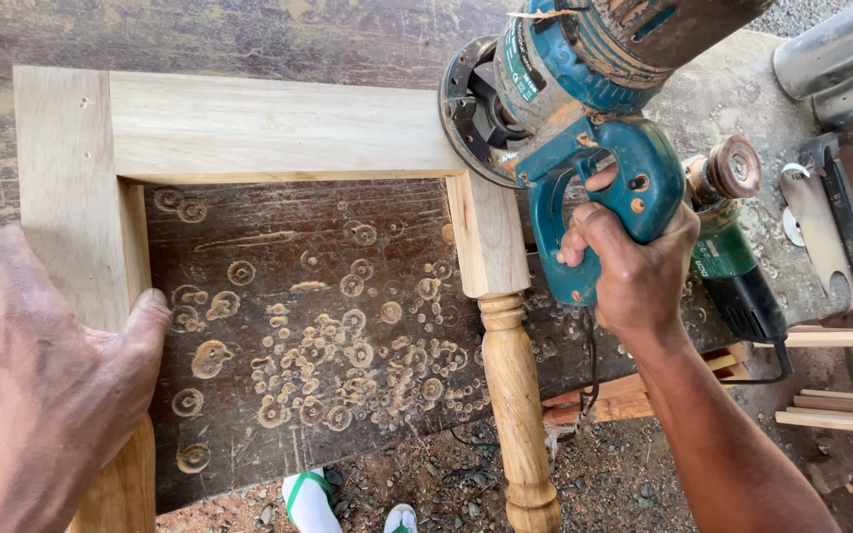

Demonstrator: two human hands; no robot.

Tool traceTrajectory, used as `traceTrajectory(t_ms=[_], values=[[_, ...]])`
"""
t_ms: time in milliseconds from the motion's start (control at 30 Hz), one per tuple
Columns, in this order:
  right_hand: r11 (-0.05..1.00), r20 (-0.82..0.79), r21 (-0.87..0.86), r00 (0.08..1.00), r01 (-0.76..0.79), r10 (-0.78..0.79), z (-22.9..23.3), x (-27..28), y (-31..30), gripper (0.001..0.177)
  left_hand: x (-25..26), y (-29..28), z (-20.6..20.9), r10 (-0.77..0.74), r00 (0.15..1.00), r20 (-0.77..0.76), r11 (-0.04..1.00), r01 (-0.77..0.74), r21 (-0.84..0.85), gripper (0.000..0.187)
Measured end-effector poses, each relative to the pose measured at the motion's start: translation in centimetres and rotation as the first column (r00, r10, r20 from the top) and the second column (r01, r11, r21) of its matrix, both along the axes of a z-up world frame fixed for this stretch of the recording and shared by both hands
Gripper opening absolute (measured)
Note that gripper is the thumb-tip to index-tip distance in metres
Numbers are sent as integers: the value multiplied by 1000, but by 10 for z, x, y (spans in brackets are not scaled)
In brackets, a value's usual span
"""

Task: Use a plunge router to shape the edges of wooden furniture components on a workbench.

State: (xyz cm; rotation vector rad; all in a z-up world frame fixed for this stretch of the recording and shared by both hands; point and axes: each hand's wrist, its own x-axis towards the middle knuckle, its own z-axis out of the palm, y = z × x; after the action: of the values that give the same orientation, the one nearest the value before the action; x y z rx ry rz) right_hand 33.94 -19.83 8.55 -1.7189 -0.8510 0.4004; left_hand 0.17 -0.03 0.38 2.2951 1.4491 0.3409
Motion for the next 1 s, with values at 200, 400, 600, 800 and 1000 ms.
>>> traceTrajectory(t_ms=[200, 400, 600, 800, 1000], values=[[1000, -26, 8, 1000, 10, -10, -1, 4, 5, 13, 0, 1, -1, -5, 1000, -12, 1000, 5, -1, 66], [1000, -15, 4, 1000, 7, -6, 0, 4, 10, 12, -1, 1, -2, -7, 1000, -6, 1000, 7, 25, 75], [1000, -13, -1, 1000, 15, -15, 0, 4, 13, 12, -1, 1, -1, 18, 1000, -10, 1000, -18, -9, 78], [1000, -34, 13, 999, 22, -22, -1, 6, 17, 12, -1, 1, -3, 3, 1000, -18, 1000, -2, 25, 82], [1000, -30, 22, 999, 11, -10, -1, 6, 19, 12, -2, 3, -6, 8, 999, -42, 1000, -9, -26, 81]])
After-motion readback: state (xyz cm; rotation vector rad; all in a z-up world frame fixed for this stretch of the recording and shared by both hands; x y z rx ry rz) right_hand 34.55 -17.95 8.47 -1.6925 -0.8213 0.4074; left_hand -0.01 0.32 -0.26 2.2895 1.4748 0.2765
